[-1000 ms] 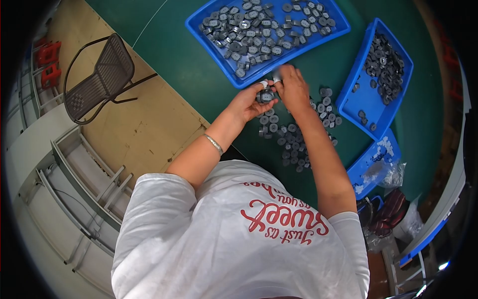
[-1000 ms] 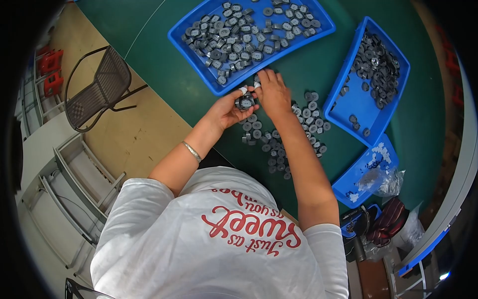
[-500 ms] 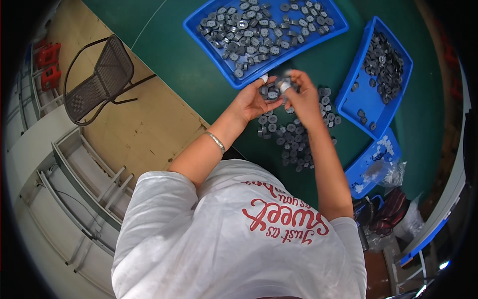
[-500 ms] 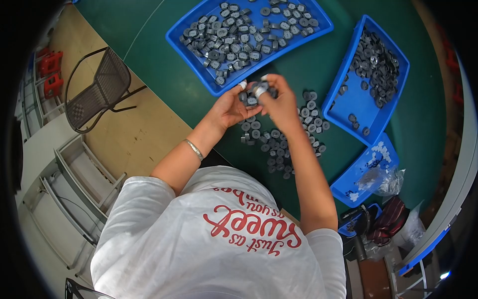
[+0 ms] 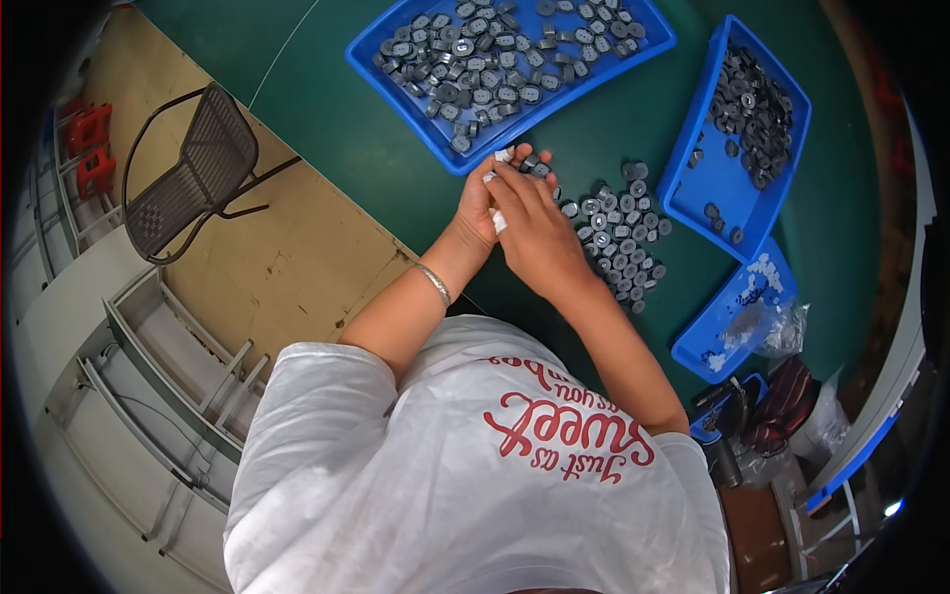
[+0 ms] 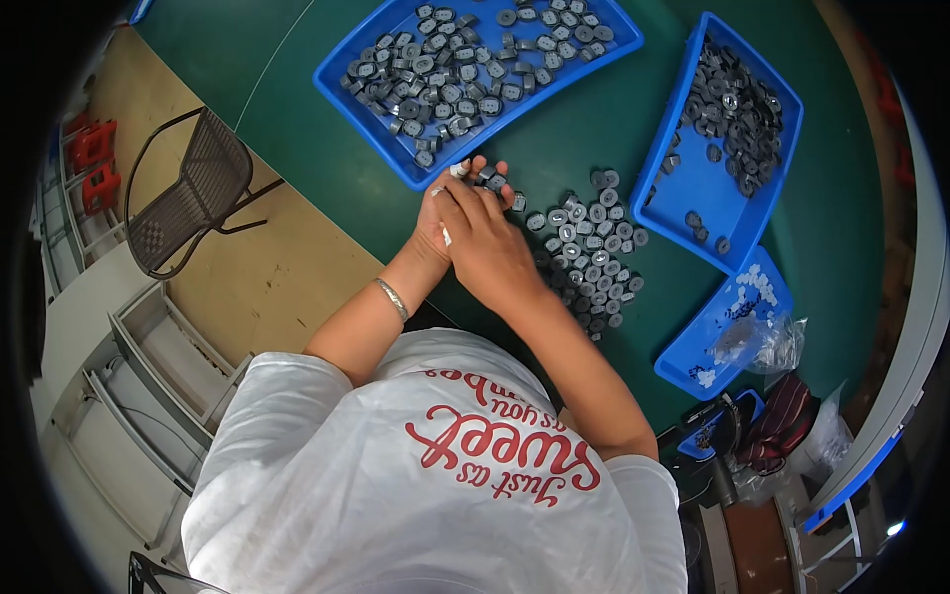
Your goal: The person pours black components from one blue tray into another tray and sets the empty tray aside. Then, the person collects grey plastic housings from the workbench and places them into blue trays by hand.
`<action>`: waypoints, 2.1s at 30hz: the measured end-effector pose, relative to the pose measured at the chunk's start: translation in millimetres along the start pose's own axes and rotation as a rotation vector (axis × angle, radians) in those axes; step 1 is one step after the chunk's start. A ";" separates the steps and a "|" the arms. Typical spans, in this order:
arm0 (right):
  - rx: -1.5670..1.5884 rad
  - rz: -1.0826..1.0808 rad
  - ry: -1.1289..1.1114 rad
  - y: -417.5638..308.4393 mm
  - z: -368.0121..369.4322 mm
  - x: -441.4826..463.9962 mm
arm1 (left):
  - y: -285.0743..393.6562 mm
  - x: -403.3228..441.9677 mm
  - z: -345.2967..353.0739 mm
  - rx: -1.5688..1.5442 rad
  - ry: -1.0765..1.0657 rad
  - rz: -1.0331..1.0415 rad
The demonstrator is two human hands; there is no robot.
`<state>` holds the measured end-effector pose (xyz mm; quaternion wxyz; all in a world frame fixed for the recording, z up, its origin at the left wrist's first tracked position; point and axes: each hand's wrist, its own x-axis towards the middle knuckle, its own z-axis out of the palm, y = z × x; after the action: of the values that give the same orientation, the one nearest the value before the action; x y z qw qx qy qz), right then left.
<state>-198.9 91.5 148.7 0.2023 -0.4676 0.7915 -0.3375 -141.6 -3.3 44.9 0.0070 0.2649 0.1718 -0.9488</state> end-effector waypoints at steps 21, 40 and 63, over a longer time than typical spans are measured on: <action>0.462 0.487 0.342 83.2 -33.0 58.8 | 60.2 19.5 113.6 0.383 0.024 0.224; -0.303 0.668 0.010 98.9 -64.6 -76.4 | -67.8 41.3 52.2 2.111 -0.066 0.429; -0.342 0.695 0.373 129.7 -9.7 -88.4 | -20.3 83.0 35.7 1.331 0.268 -0.148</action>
<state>-240.9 215.7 62.0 0.0772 -0.1312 0.9695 -0.1921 -232.9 10.5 38.0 -0.2436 0.3156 -0.4312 -0.8094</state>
